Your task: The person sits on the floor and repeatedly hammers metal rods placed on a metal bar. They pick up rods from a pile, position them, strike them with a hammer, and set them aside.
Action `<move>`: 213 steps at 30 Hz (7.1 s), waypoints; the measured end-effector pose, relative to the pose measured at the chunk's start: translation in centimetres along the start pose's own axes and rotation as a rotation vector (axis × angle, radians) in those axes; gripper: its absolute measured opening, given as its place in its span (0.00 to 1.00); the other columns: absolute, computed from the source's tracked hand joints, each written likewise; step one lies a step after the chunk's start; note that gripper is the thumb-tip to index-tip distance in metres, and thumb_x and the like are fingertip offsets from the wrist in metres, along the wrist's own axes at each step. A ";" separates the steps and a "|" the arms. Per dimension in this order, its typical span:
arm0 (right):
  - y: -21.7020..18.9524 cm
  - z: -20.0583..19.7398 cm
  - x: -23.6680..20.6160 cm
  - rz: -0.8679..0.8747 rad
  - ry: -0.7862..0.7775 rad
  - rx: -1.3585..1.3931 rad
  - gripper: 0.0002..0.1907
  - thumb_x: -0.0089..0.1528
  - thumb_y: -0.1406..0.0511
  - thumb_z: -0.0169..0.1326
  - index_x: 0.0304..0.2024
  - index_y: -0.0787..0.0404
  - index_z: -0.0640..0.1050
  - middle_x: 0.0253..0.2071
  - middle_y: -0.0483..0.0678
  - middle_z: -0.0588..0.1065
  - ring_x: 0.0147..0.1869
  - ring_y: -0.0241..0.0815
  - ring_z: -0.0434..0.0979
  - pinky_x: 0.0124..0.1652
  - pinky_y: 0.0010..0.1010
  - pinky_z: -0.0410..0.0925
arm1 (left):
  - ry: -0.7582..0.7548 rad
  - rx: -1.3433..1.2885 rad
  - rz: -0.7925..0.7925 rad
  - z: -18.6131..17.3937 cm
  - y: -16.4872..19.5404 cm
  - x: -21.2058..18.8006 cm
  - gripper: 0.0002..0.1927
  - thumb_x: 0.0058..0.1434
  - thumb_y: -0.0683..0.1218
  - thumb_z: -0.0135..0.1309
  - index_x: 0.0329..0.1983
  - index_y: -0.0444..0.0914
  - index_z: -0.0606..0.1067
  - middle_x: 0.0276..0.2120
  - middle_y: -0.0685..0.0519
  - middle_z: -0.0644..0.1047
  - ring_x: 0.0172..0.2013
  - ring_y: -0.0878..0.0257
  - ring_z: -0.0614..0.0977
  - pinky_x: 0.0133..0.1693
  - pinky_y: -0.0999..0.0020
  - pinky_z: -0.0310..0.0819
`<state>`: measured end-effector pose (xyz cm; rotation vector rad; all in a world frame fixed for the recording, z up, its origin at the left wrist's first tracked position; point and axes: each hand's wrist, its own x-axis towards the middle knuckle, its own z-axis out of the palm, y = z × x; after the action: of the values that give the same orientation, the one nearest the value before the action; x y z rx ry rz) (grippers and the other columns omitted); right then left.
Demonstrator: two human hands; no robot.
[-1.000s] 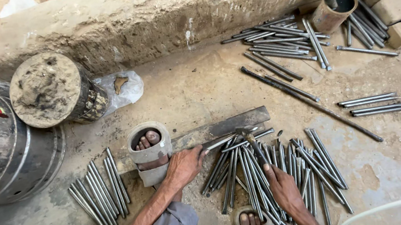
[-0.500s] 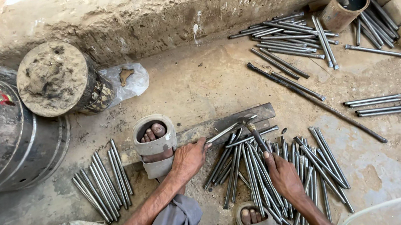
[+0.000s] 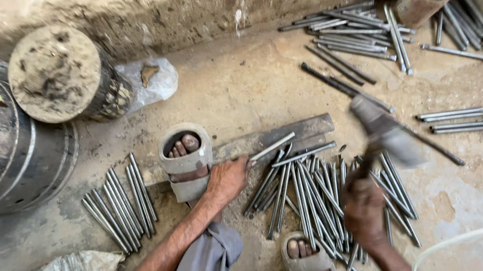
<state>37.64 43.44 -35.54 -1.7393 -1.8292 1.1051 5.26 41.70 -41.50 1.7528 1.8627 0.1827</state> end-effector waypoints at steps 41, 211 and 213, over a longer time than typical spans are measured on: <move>6.1 3.9 3.0 0.247 -0.099 -0.241 0.43 0.67 0.38 0.28 0.57 0.65 0.74 0.15 0.51 0.70 0.16 0.42 0.70 0.18 0.41 0.66 | 0.124 -0.101 0.044 -1.2 0.0 -0.2 0.16 0.67 0.53 0.52 0.46 0.35 0.73 0.27 0.38 0.79 0.30 0.38 0.83 0.33 0.43 0.78; 2.5 2.4 2.0 0.152 0.102 0.128 0.31 0.71 0.43 0.28 0.28 0.55 0.69 0.22 0.45 0.65 0.21 0.37 0.64 0.18 0.39 0.62 | 0.081 0.122 -0.018 2.3 -2.0 1.7 0.16 0.71 0.52 0.48 0.38 0.34 0.75 0.28 0.40 0.82 0.31 0.43 0.86 0.35 0.47 0.81; 1.8 4.8 1.4 0.196 -0.045 -0.016 0.34 0.73 0.44 0.25 0.28 0.57 0.70 0.20 0.48 0.65 0.20 0.40 0.62 0.20 0.41 0.59 | 0.086 0.092 0.002 3.0 -2.1 1.1 0.17 0.70 0.53 0.48 0.37 0.34 0.76 0.27 0.40 0.81 0.30 0.42 0.85 0.34 0.46 0.81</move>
<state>35.05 43.35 -40.16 -1.9514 -1.7261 1.2153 4.90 41.66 -45.32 1.8344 1.9587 0.1786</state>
